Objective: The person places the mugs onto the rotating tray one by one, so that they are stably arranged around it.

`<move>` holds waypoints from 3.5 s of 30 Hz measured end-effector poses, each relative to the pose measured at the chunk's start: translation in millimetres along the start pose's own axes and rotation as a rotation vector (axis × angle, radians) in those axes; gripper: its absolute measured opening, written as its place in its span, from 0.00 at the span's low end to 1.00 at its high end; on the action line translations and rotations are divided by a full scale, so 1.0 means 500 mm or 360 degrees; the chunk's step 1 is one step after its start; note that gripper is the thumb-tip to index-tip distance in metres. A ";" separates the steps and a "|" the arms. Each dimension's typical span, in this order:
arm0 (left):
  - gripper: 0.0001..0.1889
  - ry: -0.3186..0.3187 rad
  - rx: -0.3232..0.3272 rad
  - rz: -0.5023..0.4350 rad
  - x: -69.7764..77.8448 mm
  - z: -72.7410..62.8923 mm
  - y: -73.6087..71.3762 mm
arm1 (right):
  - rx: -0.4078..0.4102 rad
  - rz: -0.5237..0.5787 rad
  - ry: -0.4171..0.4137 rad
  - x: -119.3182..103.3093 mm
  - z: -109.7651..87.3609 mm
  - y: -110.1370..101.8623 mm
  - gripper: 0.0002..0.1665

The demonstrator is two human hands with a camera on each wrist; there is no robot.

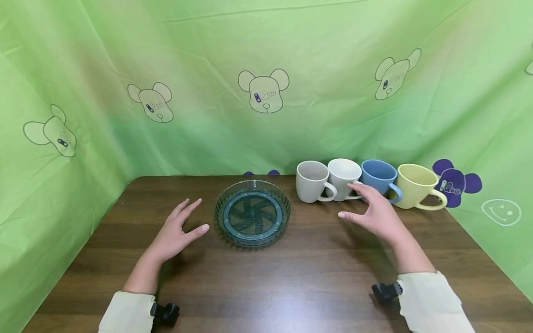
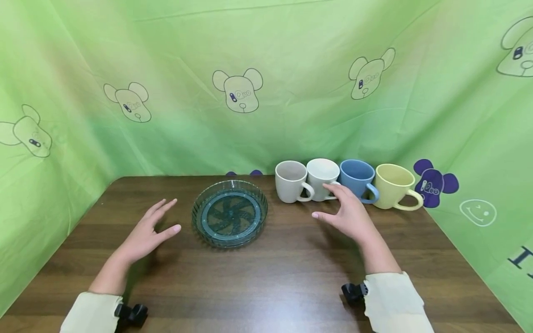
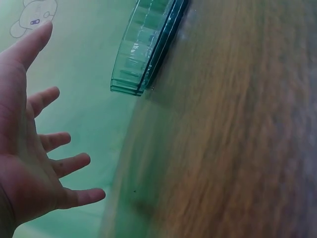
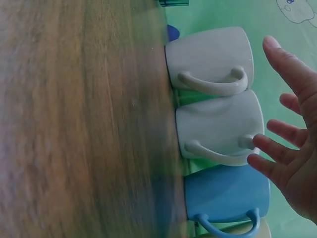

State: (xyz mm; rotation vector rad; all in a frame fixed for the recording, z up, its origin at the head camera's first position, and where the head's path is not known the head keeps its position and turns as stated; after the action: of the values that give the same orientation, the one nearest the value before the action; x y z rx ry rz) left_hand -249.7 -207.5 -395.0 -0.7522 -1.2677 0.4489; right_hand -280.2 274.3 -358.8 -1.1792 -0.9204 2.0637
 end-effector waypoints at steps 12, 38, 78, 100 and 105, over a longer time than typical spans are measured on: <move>0.39 -0.0051 0.0051 -0.0201 -0.007 0.030 0.011 | 0.0079 0.0205 0.0030 0.006 0.026 0.020 0.40; 0.43 -0.0227 -0.0126 -0.0982 -0.019 0.078 0.048 | 0.0017 0.0683 0.0286 0.029 0.051 0.067 0.34; 0.42 -0.0266 -0.0123 -0.1022 -0.039 0.097 0.084 | 0.0365 0.1236 0.0538 0.043 0.068 0.123 0.21; 0.41 -0.0275 -0.0138 -0.1057 -0.028 0.103 0.078 | 0.0419 0.1289 0.0576 0.005 0.087 0.123 0.19; 0.42 -0.0292 -0.0131 -0.1057 -0.031 0.104 0.079 | 0.0430 0.1360 0.0563 -0.011 0.090 0.121 0.20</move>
State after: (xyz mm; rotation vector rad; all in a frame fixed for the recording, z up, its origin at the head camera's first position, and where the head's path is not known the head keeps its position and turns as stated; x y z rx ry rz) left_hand -299.8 -177.7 -428.4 -0.3239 -1.6242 -0.0790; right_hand -326.8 221.9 -387.5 -1.9040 0.0792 2.3527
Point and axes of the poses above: each hand's wrist, its own z-axis towards the middle knuckle, its own y-axis out of the palm, x = y × z, the point moved 4 cm from there along z, towards the middle knuckle, and after that the axes turned 4 degrees about -x, right-handed, at the moved point
